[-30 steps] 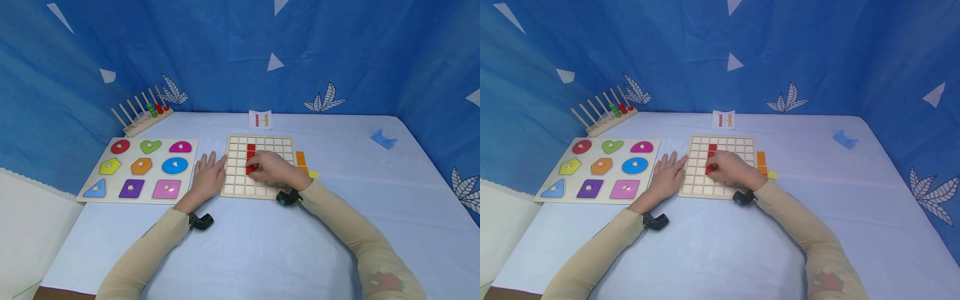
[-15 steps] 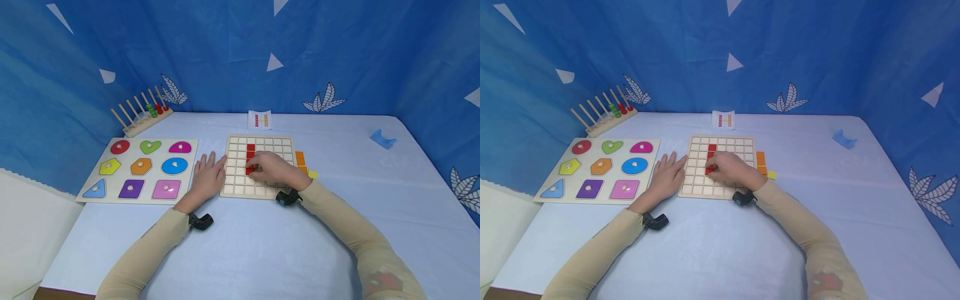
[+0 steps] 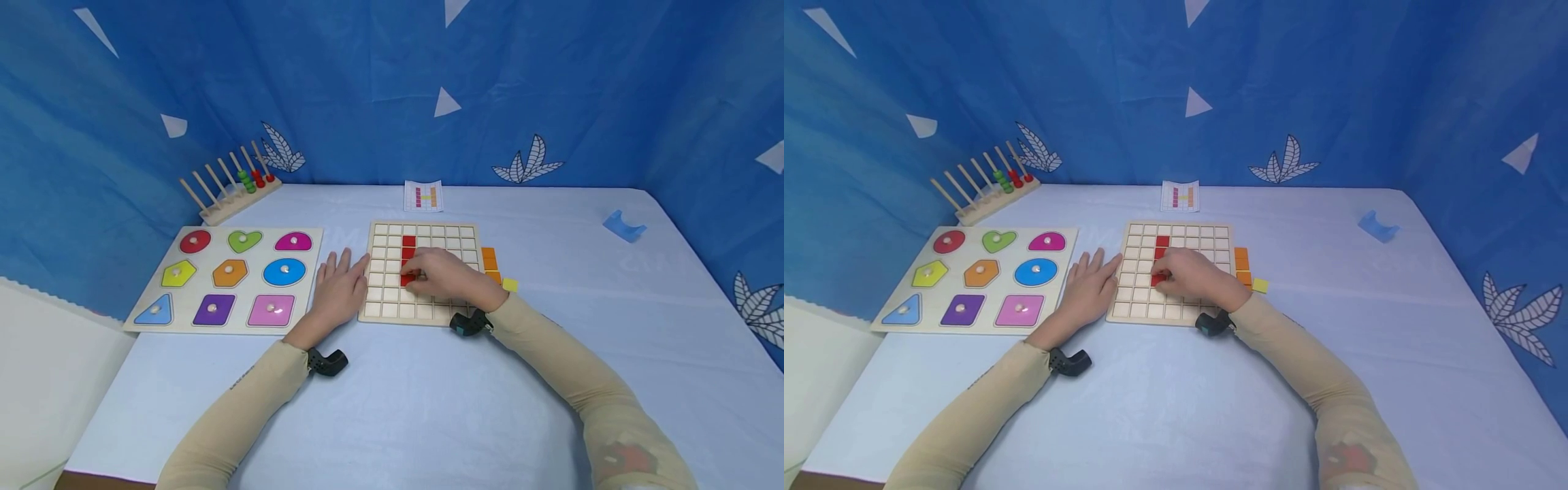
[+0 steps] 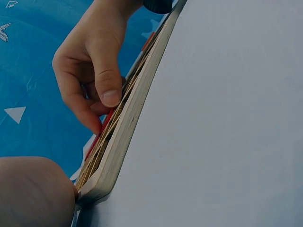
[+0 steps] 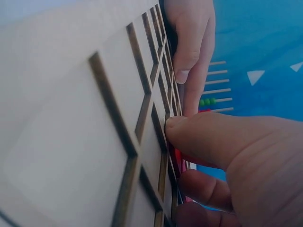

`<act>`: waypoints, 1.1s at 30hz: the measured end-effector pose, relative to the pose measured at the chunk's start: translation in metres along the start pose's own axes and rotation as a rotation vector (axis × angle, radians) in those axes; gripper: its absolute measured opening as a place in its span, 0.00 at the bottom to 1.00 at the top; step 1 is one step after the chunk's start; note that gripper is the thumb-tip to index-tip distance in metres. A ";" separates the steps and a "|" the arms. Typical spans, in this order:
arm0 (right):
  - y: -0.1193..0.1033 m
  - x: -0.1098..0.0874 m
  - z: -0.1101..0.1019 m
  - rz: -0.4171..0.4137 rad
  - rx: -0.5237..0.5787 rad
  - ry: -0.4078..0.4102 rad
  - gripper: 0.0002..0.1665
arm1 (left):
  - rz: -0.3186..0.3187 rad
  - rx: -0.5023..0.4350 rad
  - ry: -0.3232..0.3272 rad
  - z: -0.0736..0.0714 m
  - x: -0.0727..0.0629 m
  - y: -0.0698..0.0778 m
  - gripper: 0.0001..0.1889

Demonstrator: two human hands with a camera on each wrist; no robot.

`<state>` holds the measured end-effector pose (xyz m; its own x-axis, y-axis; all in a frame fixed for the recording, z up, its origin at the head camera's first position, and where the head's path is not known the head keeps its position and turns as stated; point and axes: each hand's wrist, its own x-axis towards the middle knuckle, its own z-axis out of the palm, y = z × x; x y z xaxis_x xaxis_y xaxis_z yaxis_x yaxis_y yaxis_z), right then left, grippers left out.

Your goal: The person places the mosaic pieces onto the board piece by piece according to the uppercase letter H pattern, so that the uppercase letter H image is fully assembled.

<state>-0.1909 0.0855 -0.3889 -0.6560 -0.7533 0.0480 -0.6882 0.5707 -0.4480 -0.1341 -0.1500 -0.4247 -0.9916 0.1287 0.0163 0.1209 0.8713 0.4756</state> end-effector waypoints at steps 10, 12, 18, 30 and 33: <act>0.000 0.000 -0.001 0.008 0.008 -0.006 0.15 | 0.002 -0.006 0.003 0.001 0.001 -0.001 0.27; 0.000 0.000 -0.001 0.009 0.007 -0.009 0.15 | 0.001 -0.004 0.003 0.001 0.001 0.000 0.27; -0.001 -0.002 -0.003 0.020 0.007 -0.014 0.16 | 0.004 -0.008 0.005 0.001 0.000 0.001 0.27; 0.004 -0.027 -0.021 0.079 -0.026 0.019 0.16 | 0.004 -0.010 0.018 0.001 -0.001 0.001 0.27; 0.010 -0.041 -0.028 0.109 -0.030 0.023 0.17 | 0.003 -0.007 0.020 0.001 -0.001 0.000 0.27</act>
<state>-0.1797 0.1308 -0.3707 -0.7342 -0.6786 0.0216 -0.6211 0.6585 -0.4249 -0.1328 -0.1492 -0.4257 -0.9919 0.1222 0.0353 0.1240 0.8677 0.4813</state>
